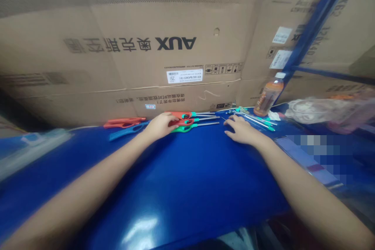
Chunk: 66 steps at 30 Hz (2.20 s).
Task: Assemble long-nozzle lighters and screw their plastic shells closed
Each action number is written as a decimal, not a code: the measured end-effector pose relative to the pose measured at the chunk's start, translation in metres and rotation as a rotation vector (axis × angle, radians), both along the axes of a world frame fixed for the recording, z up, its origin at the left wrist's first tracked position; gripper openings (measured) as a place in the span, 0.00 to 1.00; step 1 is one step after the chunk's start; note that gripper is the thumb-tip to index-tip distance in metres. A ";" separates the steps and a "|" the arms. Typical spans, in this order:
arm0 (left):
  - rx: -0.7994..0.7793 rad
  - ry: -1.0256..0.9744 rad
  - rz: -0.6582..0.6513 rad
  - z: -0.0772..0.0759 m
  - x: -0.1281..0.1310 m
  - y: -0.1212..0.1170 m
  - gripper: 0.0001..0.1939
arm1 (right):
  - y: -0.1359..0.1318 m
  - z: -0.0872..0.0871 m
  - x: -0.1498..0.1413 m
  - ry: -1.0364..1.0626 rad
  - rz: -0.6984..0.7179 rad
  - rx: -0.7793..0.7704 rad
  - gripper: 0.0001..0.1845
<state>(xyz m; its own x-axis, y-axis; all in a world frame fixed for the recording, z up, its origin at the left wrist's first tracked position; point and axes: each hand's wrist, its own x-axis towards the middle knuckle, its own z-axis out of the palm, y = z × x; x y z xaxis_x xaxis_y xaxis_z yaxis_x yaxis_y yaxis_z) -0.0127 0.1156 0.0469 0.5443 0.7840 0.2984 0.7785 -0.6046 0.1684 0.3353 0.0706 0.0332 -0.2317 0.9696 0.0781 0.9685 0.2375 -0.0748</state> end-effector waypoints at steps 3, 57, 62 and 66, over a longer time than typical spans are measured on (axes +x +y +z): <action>0.002 -0.005 0.005 -0.001 -0.001 -0.001 0.13 | 0.000 -0.004 -0.006 0.039 0.063 0.055 0.28; -0.230 -0.724 0.282 -0.038 -0.004 -0.021 0.41 | 0.020 -0.044 -0.036 0.135 0.129 -0.016 0.47; -0.273 -0.689 0.176 -0.033 -0.007 -0.020 0.43 | 0.015 -0.037 -0.041 0.104 0.091 -0.049 0.46; -0.298 -0.642 0.082 -0.036 -0.010 -0.018 0.50 | 0.013 -0.036 -0.043 0.087 0.075 -0.051 0.45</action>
<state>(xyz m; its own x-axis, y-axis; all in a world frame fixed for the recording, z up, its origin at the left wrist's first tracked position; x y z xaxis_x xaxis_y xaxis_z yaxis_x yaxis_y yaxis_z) -0.0231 0.0976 0.0107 0.2689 0.9130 0.3067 0.5108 -0.4052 0.7582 0.2920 0.0841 -0.0031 -0.2987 0.9529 0.0520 0.9374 0.3032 -0.1714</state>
